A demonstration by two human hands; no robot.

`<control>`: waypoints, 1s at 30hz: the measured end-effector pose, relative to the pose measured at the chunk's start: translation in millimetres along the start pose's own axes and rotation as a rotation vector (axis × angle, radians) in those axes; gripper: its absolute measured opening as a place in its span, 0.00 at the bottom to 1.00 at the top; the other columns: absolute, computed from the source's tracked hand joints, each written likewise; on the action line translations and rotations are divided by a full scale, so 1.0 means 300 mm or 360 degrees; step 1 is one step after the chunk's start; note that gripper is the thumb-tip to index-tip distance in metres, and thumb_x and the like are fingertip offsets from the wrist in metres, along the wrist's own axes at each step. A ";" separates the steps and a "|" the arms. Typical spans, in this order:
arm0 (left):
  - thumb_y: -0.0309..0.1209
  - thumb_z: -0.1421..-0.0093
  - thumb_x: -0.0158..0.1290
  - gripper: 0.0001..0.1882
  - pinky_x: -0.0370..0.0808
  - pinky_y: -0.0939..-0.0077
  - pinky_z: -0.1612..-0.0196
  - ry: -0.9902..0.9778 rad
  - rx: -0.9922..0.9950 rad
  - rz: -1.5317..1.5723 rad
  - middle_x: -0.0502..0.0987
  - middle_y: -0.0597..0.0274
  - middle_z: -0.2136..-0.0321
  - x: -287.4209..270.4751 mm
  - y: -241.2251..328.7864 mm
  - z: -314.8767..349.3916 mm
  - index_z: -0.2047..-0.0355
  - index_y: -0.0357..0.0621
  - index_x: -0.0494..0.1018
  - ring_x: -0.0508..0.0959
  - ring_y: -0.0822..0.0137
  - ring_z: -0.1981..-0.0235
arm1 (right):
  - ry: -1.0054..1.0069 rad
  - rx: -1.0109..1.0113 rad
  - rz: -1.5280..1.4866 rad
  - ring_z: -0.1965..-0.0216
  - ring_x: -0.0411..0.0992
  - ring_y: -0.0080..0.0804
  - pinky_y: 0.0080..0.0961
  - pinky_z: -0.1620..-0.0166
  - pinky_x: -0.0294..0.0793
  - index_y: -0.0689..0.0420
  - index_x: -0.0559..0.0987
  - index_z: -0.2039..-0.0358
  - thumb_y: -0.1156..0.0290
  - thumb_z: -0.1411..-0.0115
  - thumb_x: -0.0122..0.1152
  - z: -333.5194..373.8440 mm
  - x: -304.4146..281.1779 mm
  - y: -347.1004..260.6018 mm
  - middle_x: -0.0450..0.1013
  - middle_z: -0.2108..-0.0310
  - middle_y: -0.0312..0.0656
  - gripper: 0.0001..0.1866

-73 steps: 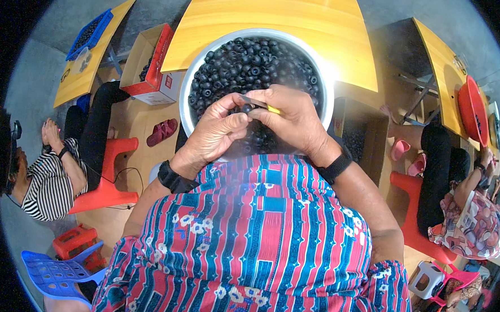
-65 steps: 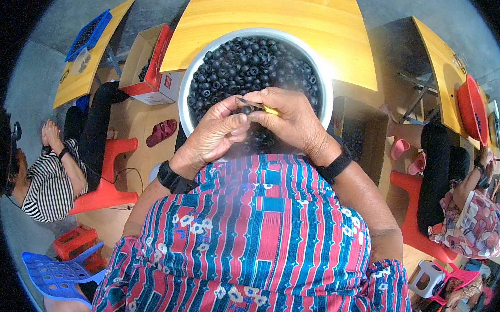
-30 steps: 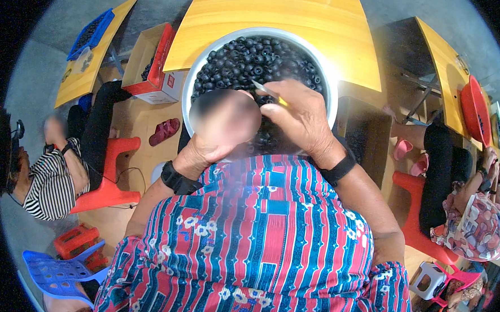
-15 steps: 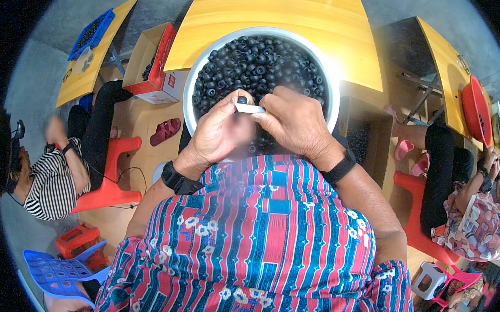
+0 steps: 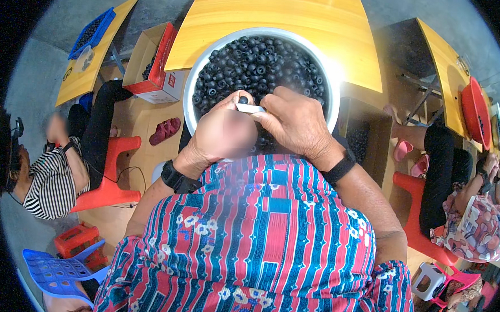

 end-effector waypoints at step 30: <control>0.40 0.30 0.43 0.11 0.60 0.85 0.73 -0.0038 0.0004 0.0022 0.63 0.68 0.71 0.035 0.007 -0.001 0.61 0.46 0.64 0.61 0.77 0.74 | 0.0206 0.0329 -0.0566 0.66 0.73 0.47 0.33 0.60 0.72 0.61 0.79 0.67 0.67 0.39 0.57 0.008 -0.013 0.135 0.74 0.70 0.49 0.10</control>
Point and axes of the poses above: each hand's wrist, its own z-axis away from the middle knuckle, its own x-axis out of the palm, y = z × x, the point moved 10 cm from there along -z, towards the middle knuckle
